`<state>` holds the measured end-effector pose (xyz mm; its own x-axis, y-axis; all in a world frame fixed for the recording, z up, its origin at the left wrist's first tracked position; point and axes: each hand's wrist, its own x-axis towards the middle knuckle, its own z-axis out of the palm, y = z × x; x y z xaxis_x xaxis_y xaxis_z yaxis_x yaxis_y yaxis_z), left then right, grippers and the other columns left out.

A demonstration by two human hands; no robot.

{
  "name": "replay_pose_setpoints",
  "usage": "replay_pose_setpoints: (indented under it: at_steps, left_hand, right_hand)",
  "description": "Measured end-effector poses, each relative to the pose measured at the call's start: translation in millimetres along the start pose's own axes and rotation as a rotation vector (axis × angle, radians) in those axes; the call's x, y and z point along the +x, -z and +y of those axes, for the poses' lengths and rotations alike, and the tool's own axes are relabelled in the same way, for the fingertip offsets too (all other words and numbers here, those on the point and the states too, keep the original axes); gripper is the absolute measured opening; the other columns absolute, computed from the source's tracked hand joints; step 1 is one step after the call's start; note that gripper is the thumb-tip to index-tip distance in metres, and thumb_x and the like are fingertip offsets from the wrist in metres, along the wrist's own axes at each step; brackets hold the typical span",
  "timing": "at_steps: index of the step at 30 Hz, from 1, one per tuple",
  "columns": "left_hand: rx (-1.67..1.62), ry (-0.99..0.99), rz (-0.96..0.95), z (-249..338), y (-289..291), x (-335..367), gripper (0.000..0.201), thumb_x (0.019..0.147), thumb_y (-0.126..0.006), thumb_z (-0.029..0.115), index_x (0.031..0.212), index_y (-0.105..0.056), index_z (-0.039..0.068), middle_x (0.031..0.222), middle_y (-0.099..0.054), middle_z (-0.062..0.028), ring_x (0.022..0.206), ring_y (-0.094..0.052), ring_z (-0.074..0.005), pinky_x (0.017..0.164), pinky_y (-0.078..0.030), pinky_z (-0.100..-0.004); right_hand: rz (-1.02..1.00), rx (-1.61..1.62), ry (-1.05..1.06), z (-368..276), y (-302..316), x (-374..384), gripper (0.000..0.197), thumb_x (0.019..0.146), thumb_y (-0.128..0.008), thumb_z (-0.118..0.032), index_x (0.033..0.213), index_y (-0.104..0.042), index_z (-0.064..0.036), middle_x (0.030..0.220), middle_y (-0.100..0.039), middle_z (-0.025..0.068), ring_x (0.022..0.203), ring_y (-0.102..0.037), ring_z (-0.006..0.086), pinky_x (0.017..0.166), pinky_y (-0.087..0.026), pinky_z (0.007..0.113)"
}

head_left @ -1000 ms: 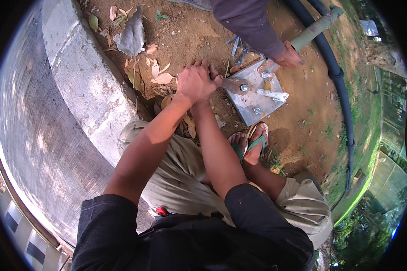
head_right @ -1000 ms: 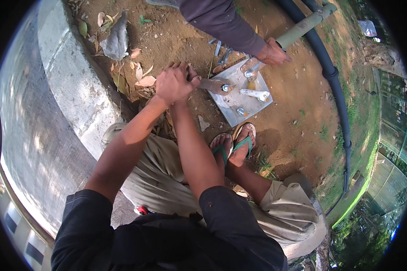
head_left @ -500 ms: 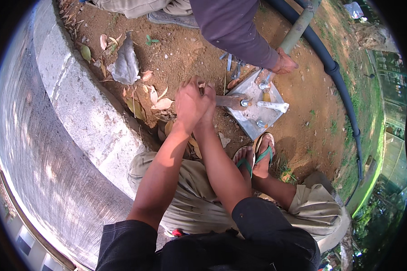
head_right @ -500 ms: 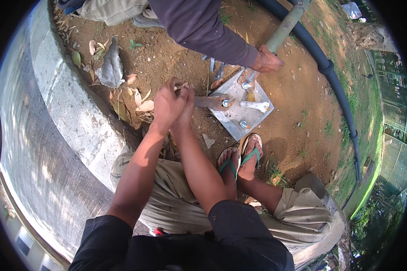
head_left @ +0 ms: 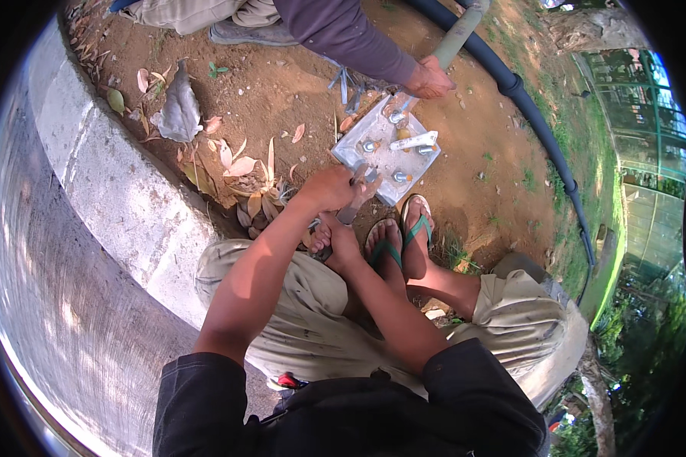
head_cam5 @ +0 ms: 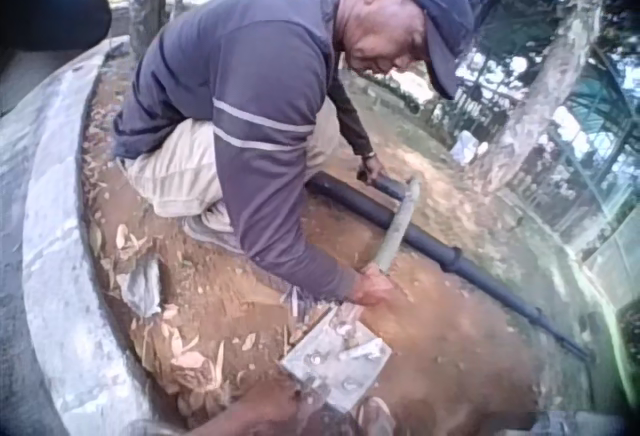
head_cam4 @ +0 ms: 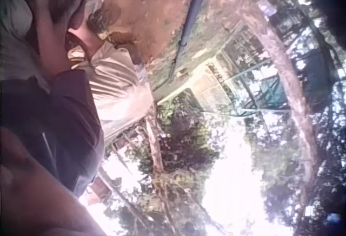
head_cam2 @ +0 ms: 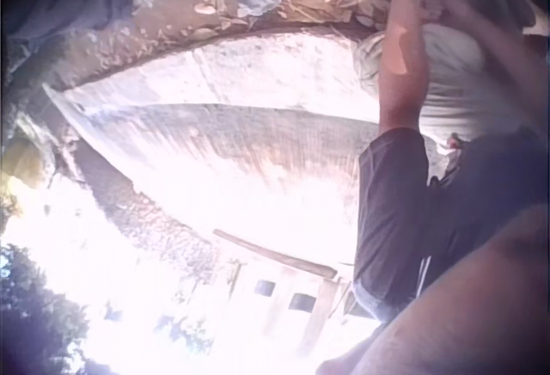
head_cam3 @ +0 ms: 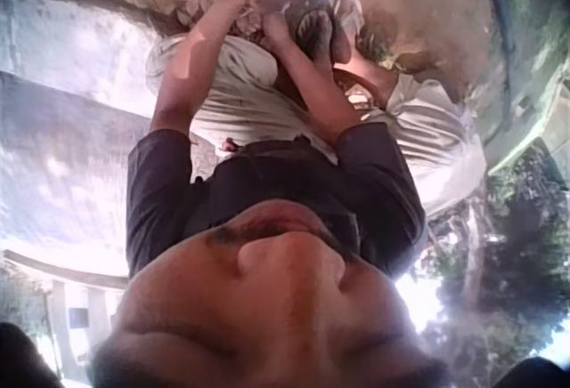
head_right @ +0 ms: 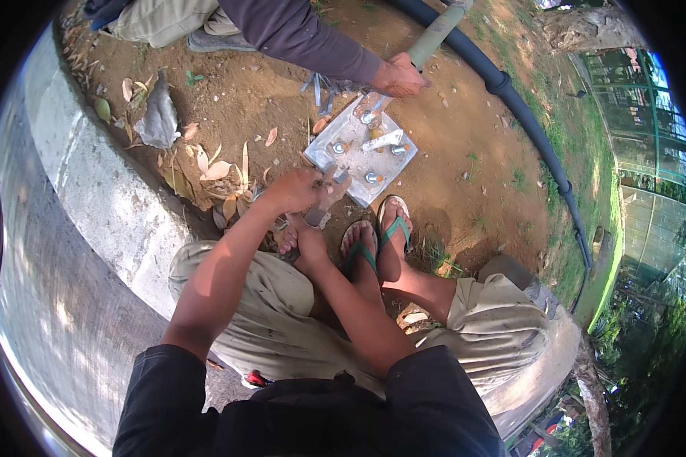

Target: The person, assisted by another individual, secures a vertical utility pole onto a baseplate by hand and using a wrench.

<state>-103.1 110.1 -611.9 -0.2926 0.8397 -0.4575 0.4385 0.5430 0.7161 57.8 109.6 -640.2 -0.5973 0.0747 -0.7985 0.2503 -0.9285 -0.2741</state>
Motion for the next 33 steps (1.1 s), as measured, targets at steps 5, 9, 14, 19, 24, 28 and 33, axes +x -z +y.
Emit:
replay_pose_setpoints:
  at_steps: [5, 9, 14, 19, 24, 28, 33]
  left_hand:
    - [0.034, -0.001, -0.058, 27.2, -31.7, -13.6, 0.063, 0.094, -0.069, 0.038, 0.148, -0.053, 0.009, 0.128, -0.068, -0.0247, 0.122, -0.064, -0.0420, 0.102, -0.051, -0.0511]
    - [0.079, -0.013, 0.020, 23.6, -19.7, -15.6, 0.054, 0.093, -0.070, 0.036, 0.140, -0.062, 0.011, 0.123, -0.070, -0.0250, 0.116, -0.067, -0.0421, 0.098, -0.053, -0.0522]
    - [0.085, -0.105, 0.135, 24.1, -12.3, -10.9, 0.043, 0.092, -0.072, 0.031, 0.129, -0.070, 0.010, 0.118, -0.071, -0.0247, 0.112, -0.068, -0.0417, 0.098, -0.054, -0.0514]
    - [0.056, -0.237, 0.217, 9.2, -11.1, -0.8, 0.037, 0.091, -0.072, 0.024, 0.123, -0.072, 0.007, 0.117, -0.071, -0.0228, 0.111, -0.068, -0.0406, 0.098, -0.054, -0.0495]
    - [-0.128, -0.275, 0.358, 9.0, 0.5, 2.9, 0.030, 0.091, -0.072, 0.021, 0.116, -0.073, 0.006, 0.111, -0.072, -0.0217, 0.110, -0.068, -0.0399, 0.097, -0.054, -0.0497]
    - [-0.125, -0.129, 0.426, 23.2, 7.2, 1.8, 0.030, 0.090, -0.073, 0.022, 0.113, -0.070, 0.003, 0.109, -0.072, -0.0212, 0.107, -0.069, -0.0413, 0.093, -0.055, -0.0502]
    - [0.073, -0.005, 0.568, 26.6, -5.5, 8.4, 0.041, 0.090, -0.075, 0.039, 0.109, -0.064, 0.003, 0.097, -0.073, -0.0253, 0.093, -0.072, -0.0447, 0.082, -0.056, -0.0510]
  right_hand:
    - [-0.144, 0.119, 0.305, 6.1, 19.5, 14.3, 0.025, 0.107, -0.059, -0.035, 0.093, -0.059, -0.0145, 0.082, -0.056, -0.0021, 0.073, -0.056, 0.0137, 0.067, -0.048, 0.031]
    - [-0.092, 0.265, 0.387, 2.1, 2.0, 45.4, 0.026, 0.110, -0.054, -0.035, 0.120, -0.060, -0.0125, 0.108, -0.065, 0.0022, 0.099, -0.065, 0.0154, 0.085, -0.055, 0.036]
    - [-0.401, 0.402, 0.514, -4.3, -0.1, 74.2, 0.028, 0.111, -0.050, -0.038, 0.123, -0.059, -0.0140, 0.118, -0.064, 0.0007, 0.112, -0.063, 0.0160, 0.096, -0.053, 0.037]
    - [-0.326, 0.502, 0.524, -11.8, -12.4, 86.1, 0.027, 0.111, -0.050, -0.037, 0.121, -0.059, -0.0141, 0.114, -0.064, 0.0005, 0.109, -0.064, 0.0160, 0.094, -0.054, 0.037]
    - [-0.295, 0.531, 0.530, -25.0, -11.4, 102.2, 0.025, 0.111, -0.051, -0.037, 0.120, -0.060, -0.0146, 0.113, -0.064, 0.0002, 0.107, -0.064, 0.0159, 0.093, -0.054, 0.036]
    - [-0.290, 0.562, 0.521, -35.3, -7.2, 109.0, 0.024, 0.110, -0.052, -0.037, 0.119, -0.060, -0.0150, 0.112, -0.064, 0.0000, 0.105, -0.064, 0.0158, 0.092, -0.055, 0.036]
    - [-0.317, 0.616, 0.489, -41.3, -8.3, 107.9, 0.023, 0.110, -0.054, -0.036, 0.118, -0.060, -0.0154, 0.111, -0.064, -0.0003, 0.103, -0.065, 0.0157, 0.091, -0.055, 0.036]
